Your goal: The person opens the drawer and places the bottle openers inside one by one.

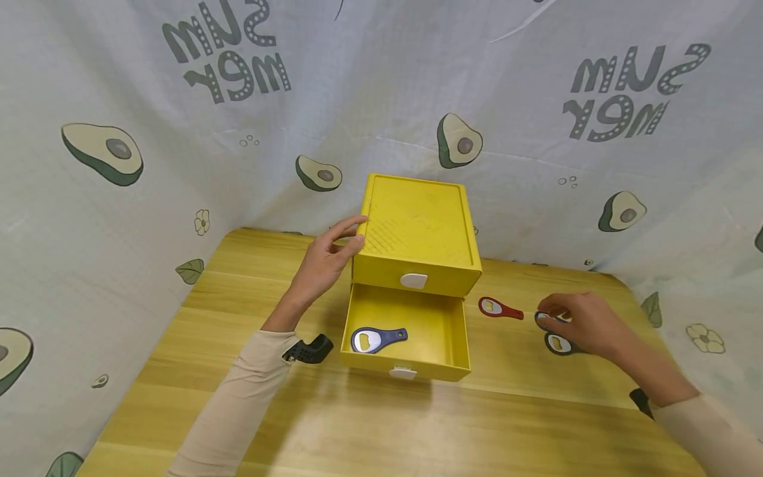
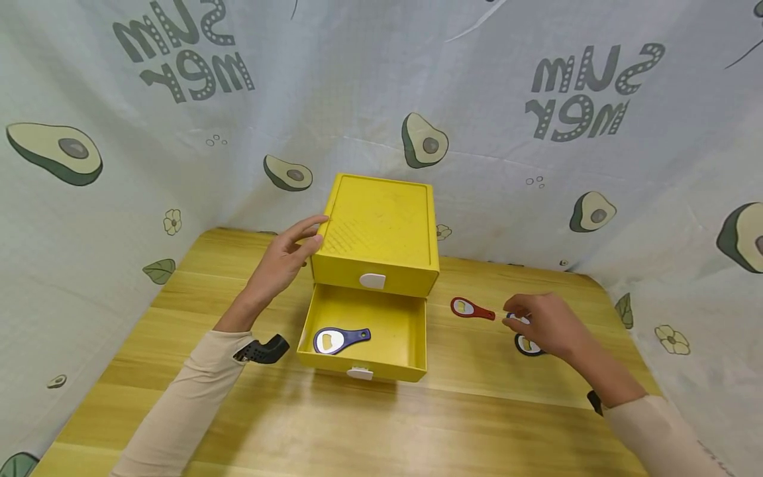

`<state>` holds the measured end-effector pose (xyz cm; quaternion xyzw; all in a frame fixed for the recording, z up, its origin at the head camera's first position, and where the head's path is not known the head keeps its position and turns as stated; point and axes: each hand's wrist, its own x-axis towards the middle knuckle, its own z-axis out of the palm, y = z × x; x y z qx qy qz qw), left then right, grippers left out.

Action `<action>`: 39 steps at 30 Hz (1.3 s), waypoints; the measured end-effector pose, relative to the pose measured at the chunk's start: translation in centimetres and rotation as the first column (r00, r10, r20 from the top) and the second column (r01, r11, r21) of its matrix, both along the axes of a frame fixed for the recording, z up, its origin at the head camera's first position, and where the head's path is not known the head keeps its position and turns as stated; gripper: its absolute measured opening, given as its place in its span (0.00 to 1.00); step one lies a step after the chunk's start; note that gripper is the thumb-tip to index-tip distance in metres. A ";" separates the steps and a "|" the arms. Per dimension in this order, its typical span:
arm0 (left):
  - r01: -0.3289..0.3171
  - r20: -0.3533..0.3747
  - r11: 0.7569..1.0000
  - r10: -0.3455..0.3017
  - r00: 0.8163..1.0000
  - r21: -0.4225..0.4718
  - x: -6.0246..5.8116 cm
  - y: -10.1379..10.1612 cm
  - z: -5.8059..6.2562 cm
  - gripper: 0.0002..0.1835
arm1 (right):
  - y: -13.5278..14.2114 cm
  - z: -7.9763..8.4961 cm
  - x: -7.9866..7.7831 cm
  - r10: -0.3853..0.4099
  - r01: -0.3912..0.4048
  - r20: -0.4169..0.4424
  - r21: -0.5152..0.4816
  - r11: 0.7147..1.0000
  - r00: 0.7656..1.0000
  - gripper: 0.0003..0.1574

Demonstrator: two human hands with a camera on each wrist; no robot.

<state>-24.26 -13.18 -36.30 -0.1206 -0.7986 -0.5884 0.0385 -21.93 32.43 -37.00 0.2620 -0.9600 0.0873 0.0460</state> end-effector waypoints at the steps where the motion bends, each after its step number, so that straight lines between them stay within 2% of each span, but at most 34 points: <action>1: 0.000 0.002 1.000 0.000 1.000 0.000 0.0 0.0 0.0 0.23 | 0.4 -0.2 -0.1 -0.015 0.015 0.010 0.007 1.000 1.000 0.11; 11: 0.001 0.005 1.000 -0.001 1.000 -0.001 0.1 0.0 0.1 0.23 | 4.0 -2.4 -0.5 -0.072 0.066 0.128 0.050 0.997 0.989 0.15; 16: 0.005 0.000 1.000 -0.005 1.000 -0.008 0.2 0.1 0.2 0.23 | 5.4 -3.4 -0.5 -0.133 0.115 0.253 0.085 0.990 0.958 0.17; 22: 0.005 0.002 1.000 -0.005 1.000 -0.013 0.1 0.0 0.1 0.23 | 6.1 -4.4 -0.6 -0.142 0.122 0.330 0.080 0.989 0.933 0.20; 31: 0.000 0.005 1.000 0.000 1.000 -0.019 0.2 -0.1 0.1 0.23 | 6.5 -5.7 -0.7 -0.125 0.106 0.332 0.075 0.992 0.935 0.21; 39: 0.001 0.000 1.000 -0.001 1.000 -0.017 0.2 -0.1 0.2 0.23 | 6.3 -5.9 -0.6 -0.131 0.115 0.323 0.069 0.991 0.937 0.20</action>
